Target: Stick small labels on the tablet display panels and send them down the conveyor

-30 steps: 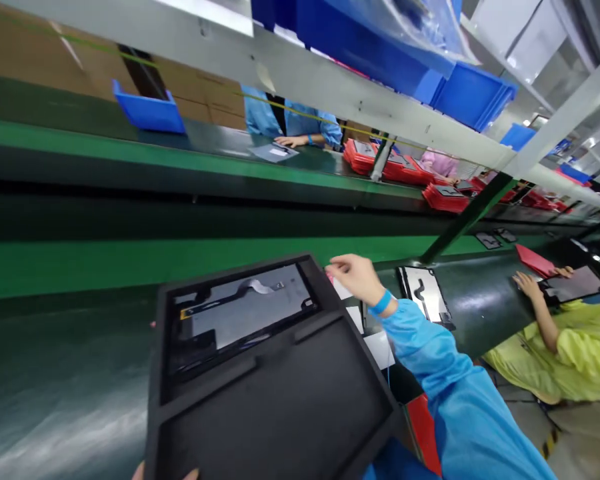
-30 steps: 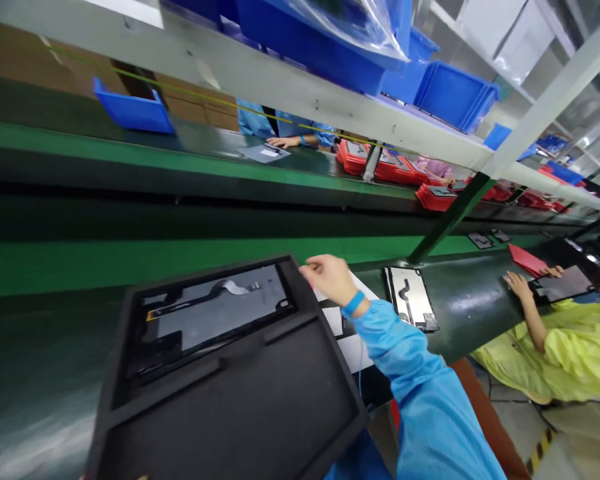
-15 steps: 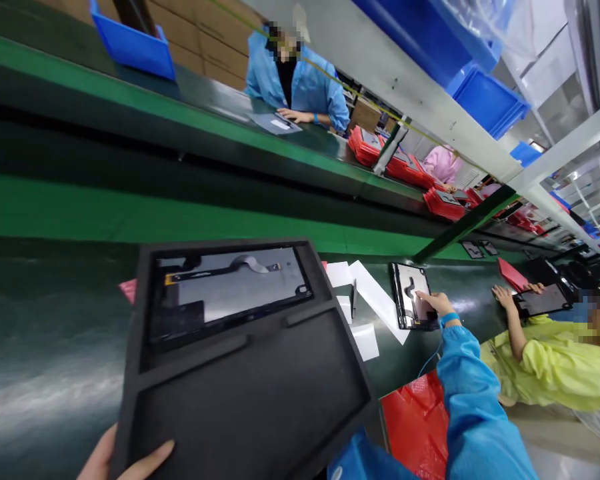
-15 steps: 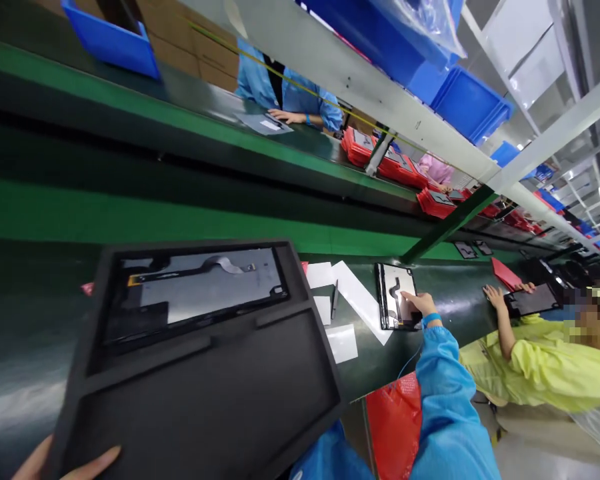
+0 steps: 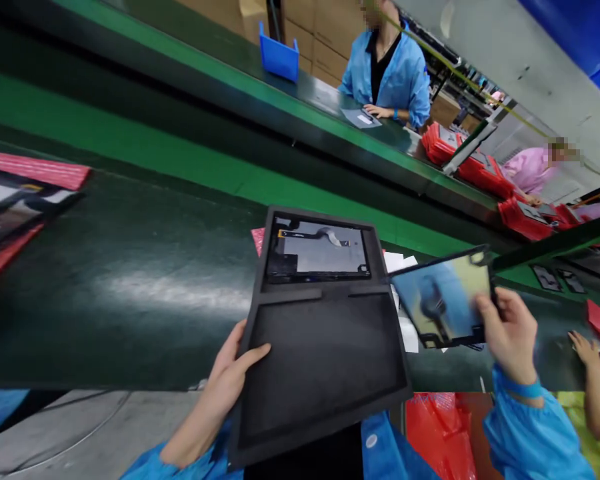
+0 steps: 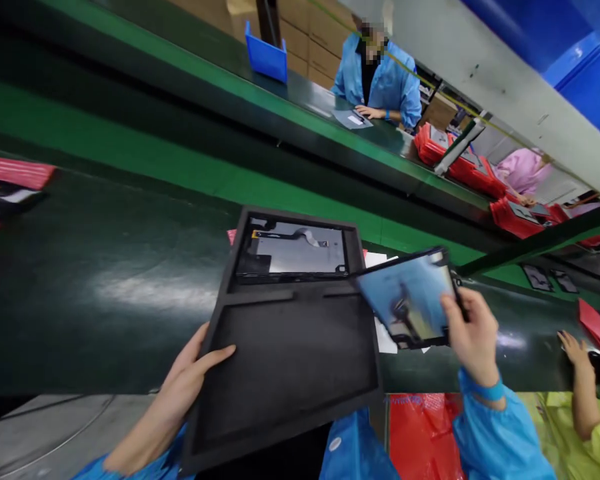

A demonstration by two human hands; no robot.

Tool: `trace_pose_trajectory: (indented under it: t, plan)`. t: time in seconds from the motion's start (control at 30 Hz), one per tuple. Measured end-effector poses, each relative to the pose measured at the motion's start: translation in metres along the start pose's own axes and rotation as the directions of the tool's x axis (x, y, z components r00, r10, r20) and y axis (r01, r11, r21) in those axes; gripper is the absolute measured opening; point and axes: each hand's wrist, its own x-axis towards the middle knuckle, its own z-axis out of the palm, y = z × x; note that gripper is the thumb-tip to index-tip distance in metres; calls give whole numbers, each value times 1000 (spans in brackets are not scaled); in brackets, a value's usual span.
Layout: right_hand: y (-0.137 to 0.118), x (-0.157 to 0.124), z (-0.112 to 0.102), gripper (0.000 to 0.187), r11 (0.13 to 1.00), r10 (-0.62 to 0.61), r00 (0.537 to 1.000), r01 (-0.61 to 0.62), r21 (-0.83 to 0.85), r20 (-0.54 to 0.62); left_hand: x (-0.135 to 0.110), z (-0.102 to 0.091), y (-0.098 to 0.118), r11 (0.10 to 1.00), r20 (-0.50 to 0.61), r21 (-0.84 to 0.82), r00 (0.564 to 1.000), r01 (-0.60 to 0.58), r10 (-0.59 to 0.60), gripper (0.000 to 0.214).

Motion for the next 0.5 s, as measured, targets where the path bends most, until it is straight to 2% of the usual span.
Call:
trace_pose_trajectory:
  t: [0.03, 0.07, 0.1, 0.13, 0.17, 0.2, 0.23, 0.27, 0.37, 0.43, 0.5]
  plan:
    - [-31, -12, 9, 18, 987, -158, 984, 156, 29, 80, -1, 0, 1, 999, 35, -20, 999, 39, -39, 78]
    - [-60, -25, 18, 7, 943, -328, 931, 315, 104, 159, -2, 1, 1, 996, 68, -47, 995, 75, -72, 81]
    - [-84, -36, 27, 7, 872, -483, 845, 442, 209, 229, -2, 1, 1, 994, 87, -66, 993, 88, -82, 83]
    - [-104, -47, 36, 15, 786, -613, 751, 549, 285, 243, -1, 1, 0, 994, 94, -78, 993, 75, -68, 84]
    - [-117, -57, 45, 21, 696, -714, 663, 641, 324, 225, 0, 1, -2, 996, 93, -81, 995, 49, -41, 84]
    - [-126, -66, 53, 25, 639, -767, 607, 691, 337, 208, 1, 0, -4, 997, 90, -77, 996, 16, -9, 84]
    - [-131, -74, 61, 26, 602, -796, 574, 721, 342, 191, 3, -1, -6, 998, 84, -66, 996, -17, 22, 82]
    - [-132, -83, 68, 26, 589, -806, 563, 732, 343, 185, 5, -1, -8, 998, 73, -47, 996, -47, 50, 81]
    - [-131, -114, 89, 22, 625, -779, 584, 699, 348, 228, 7, -3, -8, 996, 32, 27, 996, -80, 79, 87]
    - [-131, -136, 100, 17, 664, -747, 596, 671, 329, 293, 4, -3, -4, 997, 45, 65, 998, -36, 33, 88]
    - [-130, -154, 109, 15, 666, -745, 562, 658, 350, 360, 1, -2, 1, 997, 53, 74, 998, 31, -34, 85]
